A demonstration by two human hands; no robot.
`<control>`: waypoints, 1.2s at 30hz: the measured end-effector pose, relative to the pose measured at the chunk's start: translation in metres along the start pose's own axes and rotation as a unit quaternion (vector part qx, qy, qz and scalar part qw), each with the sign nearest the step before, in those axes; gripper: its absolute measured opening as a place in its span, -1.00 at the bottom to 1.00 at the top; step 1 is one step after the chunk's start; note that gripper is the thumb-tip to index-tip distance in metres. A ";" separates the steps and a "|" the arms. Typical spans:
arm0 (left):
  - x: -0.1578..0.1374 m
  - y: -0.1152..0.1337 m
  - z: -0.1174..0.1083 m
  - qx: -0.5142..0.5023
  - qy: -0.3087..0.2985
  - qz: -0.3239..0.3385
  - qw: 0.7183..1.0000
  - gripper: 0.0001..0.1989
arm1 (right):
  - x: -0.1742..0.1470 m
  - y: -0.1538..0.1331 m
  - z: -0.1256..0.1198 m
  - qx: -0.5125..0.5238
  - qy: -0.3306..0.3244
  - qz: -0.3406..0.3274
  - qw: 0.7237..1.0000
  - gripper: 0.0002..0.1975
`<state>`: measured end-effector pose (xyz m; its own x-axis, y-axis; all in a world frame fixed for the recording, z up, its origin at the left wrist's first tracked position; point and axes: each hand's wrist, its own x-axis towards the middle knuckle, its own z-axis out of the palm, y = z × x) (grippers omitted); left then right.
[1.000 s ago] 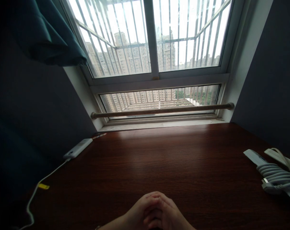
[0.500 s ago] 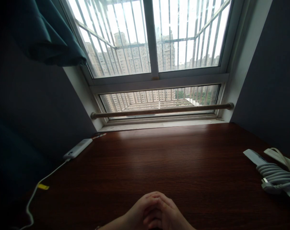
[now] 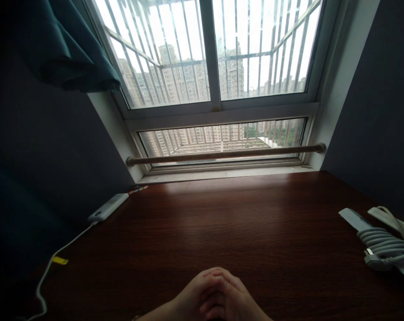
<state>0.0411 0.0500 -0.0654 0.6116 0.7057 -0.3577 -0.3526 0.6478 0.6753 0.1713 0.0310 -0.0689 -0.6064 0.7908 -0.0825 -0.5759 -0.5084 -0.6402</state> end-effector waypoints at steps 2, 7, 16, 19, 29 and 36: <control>0.000 0.000 0.001 -0.001 0.001 0.000 1.000 -0.87 | 0.000 0.000 0.001 0.001 -0.002 0.000 1.000 -0.59; 0.000 0.001 0.001 0.004 0.002 -0.004 1.000 -0.87 | -0.001 0.000 0.000 0.000 -0.014 -0.005 1.000 -0.59; -0.001 0.000 0.002 -0.002 0.006 0.006 1.000 -0.88 | -0.001 -0.002 0.000 0.001 -0.010 -0.009 1.000 -0.61; 0.000 -0.001 0.001 -0.004 0.009 0.003 1.000 -0.88 | -0.002 -0.003 0.003 -0.007 -0.002 -0.006 1.000 -0.60; 0.000 0.001 0.003 -0.005 0.006 -0.007 1.000 -0.86 | -0.002 0.002 -0.003 -0.011 -0.013 -0.011 1.000 -0.60; 0.000 0.000 0.003 0.000 0.005 -0.007 1.000 -0.86 | -0.001 0.003 -0.003 -0.008 -0.012 -0.014 1.000 -0.62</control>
<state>0.0431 0.0499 -0.0635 0.6092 0.6994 -0.3737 -0.3445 0.6579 0.6697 0.1720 0.0298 -0.0729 -0.6030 0.7963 -0.0472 -0.5842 -0.4811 -0.6537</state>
